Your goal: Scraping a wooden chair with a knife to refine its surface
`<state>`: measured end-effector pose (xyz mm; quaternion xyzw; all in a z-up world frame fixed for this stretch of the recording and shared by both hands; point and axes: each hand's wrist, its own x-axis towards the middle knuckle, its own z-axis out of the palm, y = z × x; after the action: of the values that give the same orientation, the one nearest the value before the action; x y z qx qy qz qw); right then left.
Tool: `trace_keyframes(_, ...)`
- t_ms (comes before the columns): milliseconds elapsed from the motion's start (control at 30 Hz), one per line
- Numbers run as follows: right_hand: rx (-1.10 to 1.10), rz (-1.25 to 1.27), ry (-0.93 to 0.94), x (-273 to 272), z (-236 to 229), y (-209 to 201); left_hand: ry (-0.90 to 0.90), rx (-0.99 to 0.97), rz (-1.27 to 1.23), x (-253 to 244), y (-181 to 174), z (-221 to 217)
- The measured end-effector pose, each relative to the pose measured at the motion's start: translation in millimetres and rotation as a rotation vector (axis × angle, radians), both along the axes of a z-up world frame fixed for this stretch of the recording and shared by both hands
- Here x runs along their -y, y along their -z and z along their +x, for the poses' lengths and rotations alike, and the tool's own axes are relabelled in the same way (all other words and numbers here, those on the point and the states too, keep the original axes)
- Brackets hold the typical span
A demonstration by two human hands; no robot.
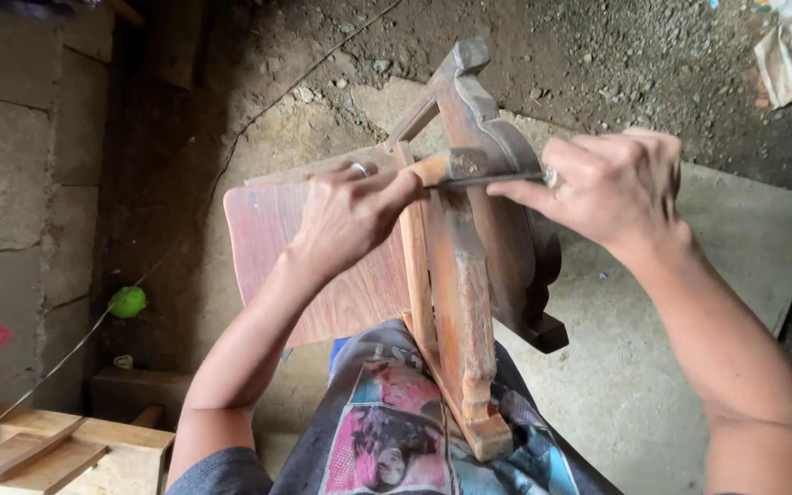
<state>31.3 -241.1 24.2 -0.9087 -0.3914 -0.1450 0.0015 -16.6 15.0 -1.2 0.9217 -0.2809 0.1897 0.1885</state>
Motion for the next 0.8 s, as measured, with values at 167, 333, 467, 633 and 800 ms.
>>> trace_keyframes(167,-0.008,-0.025,-0.015,-1.0,-5.3,-0.1,0.016,0.031,-0.066,1.5,6.6,-9.7)
trace_keyframes(333,0.074,-0.039,0.029,-1.8,0.7,5.5,-0.034,0.062,-0.007,-1.2,3.6,-1.6)
trace_keyframes(467,-0.006,0.0,-0.018,-4.5,-3.8,-7.4,0.037,-0.034,-0.1,-2.2,-5.3,-10.0)
trace_keyframes(633,-0.026,0.013,-0.002,-1.7,-0.2,7.2,0.043,-0.099,-0.083,-1.6,6.6,-5.2)
trace_keyframes(800,-0.136,0.114,-0.035,-3.6,-3.3,-2.9,0.062,-0.146,-0.061,-0.8,-12.3,-8.8)
